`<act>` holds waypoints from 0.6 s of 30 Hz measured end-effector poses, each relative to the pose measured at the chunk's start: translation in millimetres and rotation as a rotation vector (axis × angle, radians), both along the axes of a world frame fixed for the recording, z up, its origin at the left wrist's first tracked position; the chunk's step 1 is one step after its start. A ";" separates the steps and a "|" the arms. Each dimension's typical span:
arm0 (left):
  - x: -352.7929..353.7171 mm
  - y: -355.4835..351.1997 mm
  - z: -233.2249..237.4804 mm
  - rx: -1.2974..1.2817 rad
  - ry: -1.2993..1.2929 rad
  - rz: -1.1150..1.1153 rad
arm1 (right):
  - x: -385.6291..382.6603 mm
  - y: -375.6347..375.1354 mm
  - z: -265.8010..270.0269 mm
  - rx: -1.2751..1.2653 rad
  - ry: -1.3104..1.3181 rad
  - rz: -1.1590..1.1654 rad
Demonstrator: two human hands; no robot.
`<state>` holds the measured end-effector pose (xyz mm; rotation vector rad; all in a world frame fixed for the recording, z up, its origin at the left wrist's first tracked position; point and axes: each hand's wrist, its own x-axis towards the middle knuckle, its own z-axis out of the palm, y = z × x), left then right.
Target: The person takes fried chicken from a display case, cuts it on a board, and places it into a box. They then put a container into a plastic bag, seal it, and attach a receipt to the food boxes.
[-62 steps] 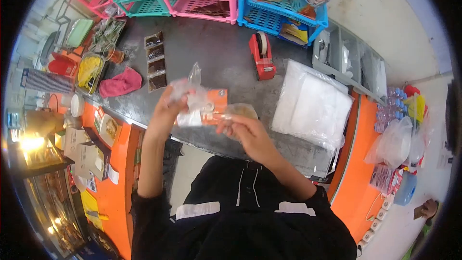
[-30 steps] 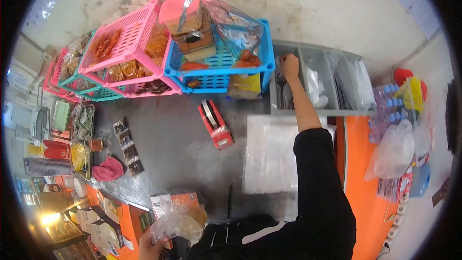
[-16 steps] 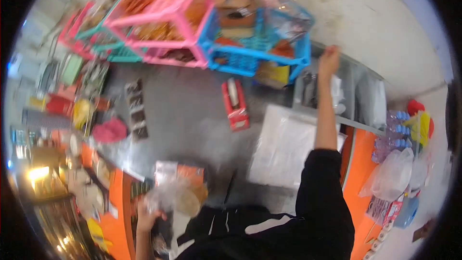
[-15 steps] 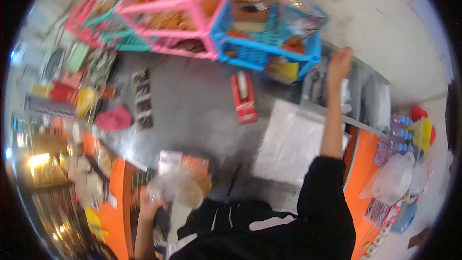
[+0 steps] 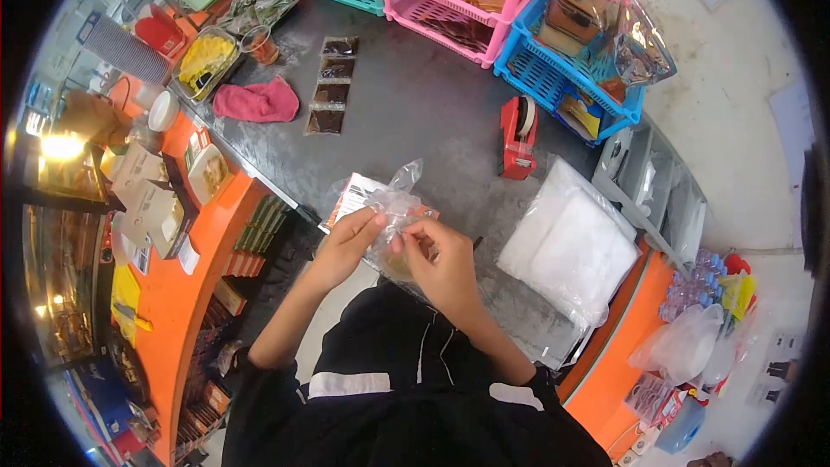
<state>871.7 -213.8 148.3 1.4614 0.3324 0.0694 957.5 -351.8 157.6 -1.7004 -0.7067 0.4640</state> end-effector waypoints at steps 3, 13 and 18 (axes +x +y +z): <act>-3.2 1.6 -4.5 -0.140 0.021 0.008 | -1.7 0.2 0.3 0.017 -0.203 0.007; -4.4 6.2 -36.2 -0.462 0.054 -0.030 | 29.8 0.4 -20.3 -0.024 0.182 0.103; -0.6 2.0 -39.8 -0.548 0.012 -0.023 | 22.4 11.8 -12.7 -0.072 0.323 0.066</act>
